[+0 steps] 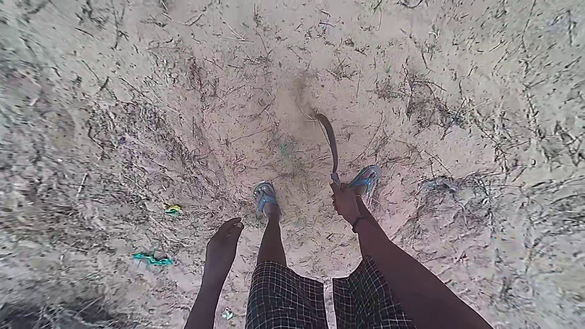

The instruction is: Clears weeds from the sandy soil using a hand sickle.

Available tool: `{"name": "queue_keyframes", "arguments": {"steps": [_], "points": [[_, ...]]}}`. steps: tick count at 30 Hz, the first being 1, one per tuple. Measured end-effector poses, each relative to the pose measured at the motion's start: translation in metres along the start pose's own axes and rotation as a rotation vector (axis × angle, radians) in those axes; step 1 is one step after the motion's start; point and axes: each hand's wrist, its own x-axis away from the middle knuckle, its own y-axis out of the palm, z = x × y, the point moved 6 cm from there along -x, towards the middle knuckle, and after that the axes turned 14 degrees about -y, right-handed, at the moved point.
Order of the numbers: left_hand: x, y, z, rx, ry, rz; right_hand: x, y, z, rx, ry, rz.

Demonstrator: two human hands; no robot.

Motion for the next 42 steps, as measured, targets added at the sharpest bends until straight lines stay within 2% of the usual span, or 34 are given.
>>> {"name": "queue_keyframes", "arguments": {"steps": [3, 6, 8, 10, 12, 15, 17, 19, 21, 24, 26, 28, 31, 34, 36, 39, 42], "points": [[-0.006, -0.001, 0.021, 0.021, 0.058, -0.002, -0.031, -0.036, -0.037, -0.037, -0.188, 0.118], [-0.025, 0.011, 0.046, -0.014, 0.080, -0.009, -0.108, -0.070, -0.108, -0.030, -0.307, 0.159], [-0.046, 0.028, 0.073, -0.073, 0.099, -0.038, -0.168, -0.079, -0.158, -0.091, -0.279, 0.135], [-0.070, 0.049, 0.103, -0.134, 0.122, -0.058, -0.209, -0.072, -0.179, -0.126, -0.172, 0.086], [-0.092, 0.071, 0.136, -0.191, 0.126, -0.062, -0.209, -0.049, -0.155, -0.072, -0.060, 0.009], [-0.117, 0.103, 0.193, -0.327, 0.215, 0.005, -0.150, -0.009, -0.057, 0.064, -0.058, -0.014], [-0.114, 0.119, 0.239, -0.404, 0.381, 0.139, -0.117, 0.005, -0.013, 0.060, -0.061, -0.010], [-0.097, 0.141, 0.273, -0.456, 0.567, 0.230, -0.099, 0.009, 0.009, 0.023, -0.033, -0.031], [-0.093, 0.167, 0.308, -0.510, 0.728, 0.273, -0.104, 0.004, 0.003, 0.009, -0.044, -0.056], [-0.114, 0.211, 0.342, -0.721, 0.814, 0.255, -0.110, -0.007, -0.001, 0.060, -0.042, -0.070], [-0.140, 0.226, 0.366, -0.843, 0.802, 0.271, -0.119, -0.019, -0.008, 0.107, -0.041, -0.076], [-0.172, 0.225, 0.387, -0.896, 0.700, 0.336, -0.137, -0.035, -0.023, 0.144, -0.021, -0.114], [-0.218, 0.222, 0.387, -0.956, 0.367, 0.298, -0.159, -0.051, -0.025, 0.124, 0.007, -0.140], [-0.235, 0.230, 0.355, -0.861, 0.159, 0.061, -0.157, -0.044, -0.008, 0.088, 0.009, -0.146], [-0.235, 0.240, 0.334, -0.822, 0.163, -0.013, -0.145, -0.028, 0.008, 0.010, 0.013, -0.135], [-0.201, 0.250, 0.319, -0.871, 0.276, -0.076, -0.109, -0.012, 0.021, -0.090, 0.023, -0.133], [-0.160, 0.250, 0.297, -0.954, 0.336, -0.171, -0.058, -0.026, 0.037, 0.022, 0.030, -0.148]]}}
